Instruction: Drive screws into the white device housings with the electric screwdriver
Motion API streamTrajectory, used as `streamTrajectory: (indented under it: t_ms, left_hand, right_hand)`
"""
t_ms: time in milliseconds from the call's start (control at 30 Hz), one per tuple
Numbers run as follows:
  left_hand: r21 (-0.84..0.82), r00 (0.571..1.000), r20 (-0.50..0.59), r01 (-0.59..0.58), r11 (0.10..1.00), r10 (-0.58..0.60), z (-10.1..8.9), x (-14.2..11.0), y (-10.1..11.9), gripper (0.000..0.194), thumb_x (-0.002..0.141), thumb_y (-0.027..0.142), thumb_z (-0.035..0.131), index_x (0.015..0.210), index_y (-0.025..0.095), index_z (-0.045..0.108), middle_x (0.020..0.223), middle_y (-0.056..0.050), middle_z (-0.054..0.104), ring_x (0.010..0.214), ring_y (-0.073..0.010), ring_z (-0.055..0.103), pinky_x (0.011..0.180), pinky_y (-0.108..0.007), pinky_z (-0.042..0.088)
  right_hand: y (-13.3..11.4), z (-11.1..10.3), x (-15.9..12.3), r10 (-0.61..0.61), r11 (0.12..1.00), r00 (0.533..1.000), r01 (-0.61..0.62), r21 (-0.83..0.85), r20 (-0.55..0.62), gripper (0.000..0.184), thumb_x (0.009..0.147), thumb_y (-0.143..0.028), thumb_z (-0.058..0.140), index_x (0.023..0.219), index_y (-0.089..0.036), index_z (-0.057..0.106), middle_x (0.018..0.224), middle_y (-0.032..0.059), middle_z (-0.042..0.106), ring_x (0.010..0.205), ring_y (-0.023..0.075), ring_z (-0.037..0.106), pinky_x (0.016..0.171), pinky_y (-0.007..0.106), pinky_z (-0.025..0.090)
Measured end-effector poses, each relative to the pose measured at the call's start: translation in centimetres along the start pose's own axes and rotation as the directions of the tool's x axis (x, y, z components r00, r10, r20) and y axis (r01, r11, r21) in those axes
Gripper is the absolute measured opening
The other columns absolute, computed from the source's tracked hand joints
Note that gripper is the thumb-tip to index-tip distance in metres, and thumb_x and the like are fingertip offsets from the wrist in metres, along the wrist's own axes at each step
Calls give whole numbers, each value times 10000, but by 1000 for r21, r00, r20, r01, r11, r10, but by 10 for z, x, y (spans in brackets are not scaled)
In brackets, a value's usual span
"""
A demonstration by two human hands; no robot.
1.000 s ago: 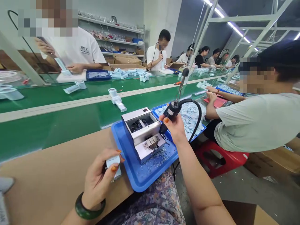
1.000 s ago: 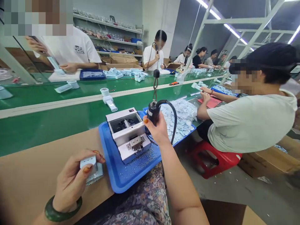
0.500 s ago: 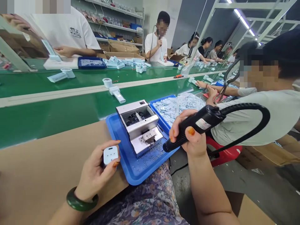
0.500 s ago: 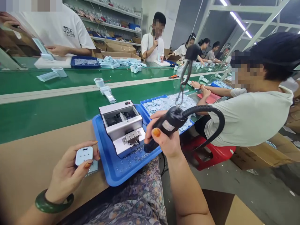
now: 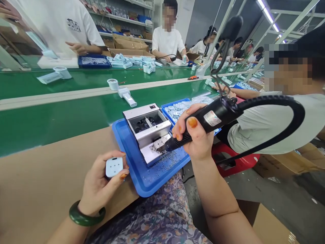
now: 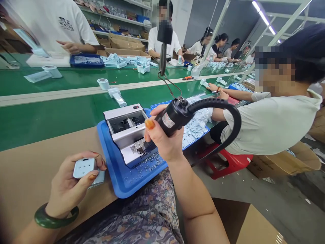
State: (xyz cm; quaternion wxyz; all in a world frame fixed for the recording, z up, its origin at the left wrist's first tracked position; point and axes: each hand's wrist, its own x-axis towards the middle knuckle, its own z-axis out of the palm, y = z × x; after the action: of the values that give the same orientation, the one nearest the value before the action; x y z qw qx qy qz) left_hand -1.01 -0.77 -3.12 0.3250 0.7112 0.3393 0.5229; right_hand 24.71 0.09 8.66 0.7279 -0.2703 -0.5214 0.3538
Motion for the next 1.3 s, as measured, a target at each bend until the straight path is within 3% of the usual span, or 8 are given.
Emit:
streamTrajectory:
  t_ms: [200,400,567,733,900,1033,1167,1300]
  left_hand:
    - [32,999,20,-28,999,28,1,0,-1,240,1029,342,704,1245,279,620,839,4,691,684,-184,705,612,-286,610]
    - [-9,998,47,-40,999,41,-4,-5,-6,301,1066,488,636,1280,279,603,893,-20,670,757,-203,690,688,-324,616]
    - [116,990,131,-71,991,55,-1,-7,-5,386,1092,537,541,1332,243,613,977,-53,683,772,-205,680,676,-310,581]
    - [235,970,169,-214,948,177,13,-2,7,297,1069,464,613,1255,235,642,999,-48,729,750,-181,687,668,-266,560]
    - [222,896,276,-412,884,349,18,-4,21,345,1107,552,522,1232,238,587,1263,-161,776,1097,-252,787,881,-318,613]
    - [289,842,362,-509,811,400,28,-5,31,316,1119,540,498,1191,245,588,1058,-99,822,819,-202,782,740,-303,567]
    - [292,849,382,-486,824,365,33,0,36,292,1120,530,503,1139,248,576,870,-33,772,729,-187,745,667,-289,523]
    - [352,844,421,-488,798,331,33,2,30,299,1116,530,512,1151,247,603,927,-43,800,774,-200,772,695,-300,546]
  right_hand:
    - [13,5,-2,8,1000,999,-8,-5,36,269,925,-424,825,967,-274,606,601,-113,558,448,79,523,472,237,459]
    - [15,7,-14,221,973,975,-218,-76,29,331,851,-411,891,911,-230,620,582,-102,560,453,73,512,472,228,446]
    - [-12,-1,-18,85,993,995,-80,87,-61,263,901,-380,818,945,-258,590,607,-116,569,428,62,525,491,214,491]
    - [-40,7,-11,151,973,986,-136,189,-71,322,872,-453,820,941,-279,557,611,-113,567,414,59,479,491,211,489]
    - [-28,22,-18,209,949,976,-188,253,-62,355,845,-475,826,938,-276,547,604,-117,565,408,57,477,499,214,500]
    - [-18,24,-26,244,937,966,-212,277,-86,361,839,-479,815,932,-276,531,588,-121,554,408,63,472,497,216,500]
    - [-31,6,-20,185,951,961,-123,284,-203,397,822,-495,820,930,-280,505,584,-127,524,408,61,433,486,203,475]
    - [-38,-14,-11,29,977,931,50,205,-365,420,800,-501,842,933,-277,513,578,-130,534,404,62,431,476,200,466]
